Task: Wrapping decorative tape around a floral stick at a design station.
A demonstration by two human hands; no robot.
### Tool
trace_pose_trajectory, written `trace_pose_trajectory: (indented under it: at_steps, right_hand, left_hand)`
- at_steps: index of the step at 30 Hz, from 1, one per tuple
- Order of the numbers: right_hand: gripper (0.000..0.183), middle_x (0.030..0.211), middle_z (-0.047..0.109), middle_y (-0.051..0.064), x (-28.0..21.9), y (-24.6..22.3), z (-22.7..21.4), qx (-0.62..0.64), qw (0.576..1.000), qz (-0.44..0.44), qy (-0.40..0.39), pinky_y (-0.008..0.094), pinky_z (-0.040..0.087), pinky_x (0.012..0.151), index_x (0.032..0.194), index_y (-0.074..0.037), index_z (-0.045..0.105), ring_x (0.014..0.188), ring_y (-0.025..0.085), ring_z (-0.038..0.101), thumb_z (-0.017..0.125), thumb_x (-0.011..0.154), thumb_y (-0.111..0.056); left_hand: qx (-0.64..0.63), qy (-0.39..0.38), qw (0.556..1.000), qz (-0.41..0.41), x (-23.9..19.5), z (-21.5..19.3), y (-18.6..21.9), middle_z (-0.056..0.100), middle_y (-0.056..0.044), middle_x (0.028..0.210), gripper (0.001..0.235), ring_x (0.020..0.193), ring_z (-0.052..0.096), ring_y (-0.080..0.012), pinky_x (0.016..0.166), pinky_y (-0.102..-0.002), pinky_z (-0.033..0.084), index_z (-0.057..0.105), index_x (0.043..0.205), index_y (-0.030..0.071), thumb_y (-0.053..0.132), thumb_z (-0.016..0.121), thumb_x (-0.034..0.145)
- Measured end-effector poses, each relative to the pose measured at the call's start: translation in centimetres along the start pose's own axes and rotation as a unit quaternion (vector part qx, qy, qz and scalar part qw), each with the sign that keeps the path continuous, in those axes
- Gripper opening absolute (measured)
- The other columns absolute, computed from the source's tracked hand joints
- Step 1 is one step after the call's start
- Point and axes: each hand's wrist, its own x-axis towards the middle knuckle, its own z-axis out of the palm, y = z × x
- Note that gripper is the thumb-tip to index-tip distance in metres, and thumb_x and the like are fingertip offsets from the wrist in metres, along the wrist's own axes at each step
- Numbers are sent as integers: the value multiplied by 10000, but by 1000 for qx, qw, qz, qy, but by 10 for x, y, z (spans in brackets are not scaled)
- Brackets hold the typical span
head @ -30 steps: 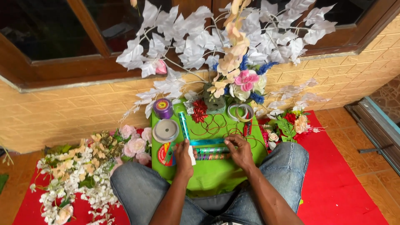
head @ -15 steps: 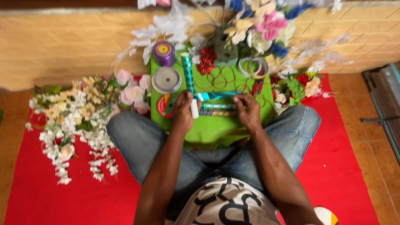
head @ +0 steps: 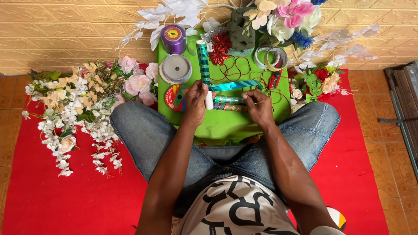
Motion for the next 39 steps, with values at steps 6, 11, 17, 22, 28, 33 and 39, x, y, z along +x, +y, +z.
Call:
trace_pose_trajectory:
  at_steps: [6,11,17,22,28,33,39]
  right_hand:
    - [62,704,635,114,-1,0,1,-25,1000,-5,-15,345,506,597,913,-24,775,631,200,663,730,955,-27]
    - [69,713,645,116,-2,1,2,-22,1000,-4,-16,337,513,613,920,-27,779,634,204,669,727,965,-34]
    - [64,753,670,137,-8,4,3,-31,999,2,-24,367,508,624,932,-30,782,683,237,685,737,966,-59]
    - [58,770,688,143,-8,9,5,-43,999,8,-25,388,507,639,920,-44,784,708,251,689,747,951,-77]
    - [71,765,695,139,-7,10,4,-49,999,15,-9,384,526,643,917,-60,789,713,261,701,738,953,-93]
    - [79,737,698,138,-10,4,3,-48,999,11,-2,386,535,641,902,-57,789,699,282,707,737,951,-91]
    - [91,670,672,129,-8,9,2,-23,1000,13,13,363,539,617,903,-41,788,633,242,700,726,958,-79]
  left_hand:
    - [-1,5,1000,0,-3,6,9,728,-27,939,227,836,756,-141,770,-245,640,646,1155,99,296,613,1047]
    - [4,5,1000,-3,-2,7,4,726,-29,912,235,830,756,-140,758,-239,640,651,1155,87,294,610,1050]
    - [17,18,1000,-13,-1,5,1,723,-36,884,222,819,757,-147,736,-230,632,660,1117,93,299,630,1042]
    - [25,29,999,-11,1,5,-2,720,-36,873,203,815,757,-150,730,-234,628,667,1094,97,290,638,1040]
    - [37,40,998,-7,3,2,-3,715,-30,863,211,808,753,-143,727,-232,618,676,1080,112,316,664,1026]
    - [47,46,998,-9,3,0,-2,719,-38,866,202,811,753,-149,739,-241,618,674,1077,122,318,656,1032]
    - [41,42,998,-20,2,0,-5,713,-40,831,205,783,755,-155,719,-241,619,687,1074,116,313,662,1023]
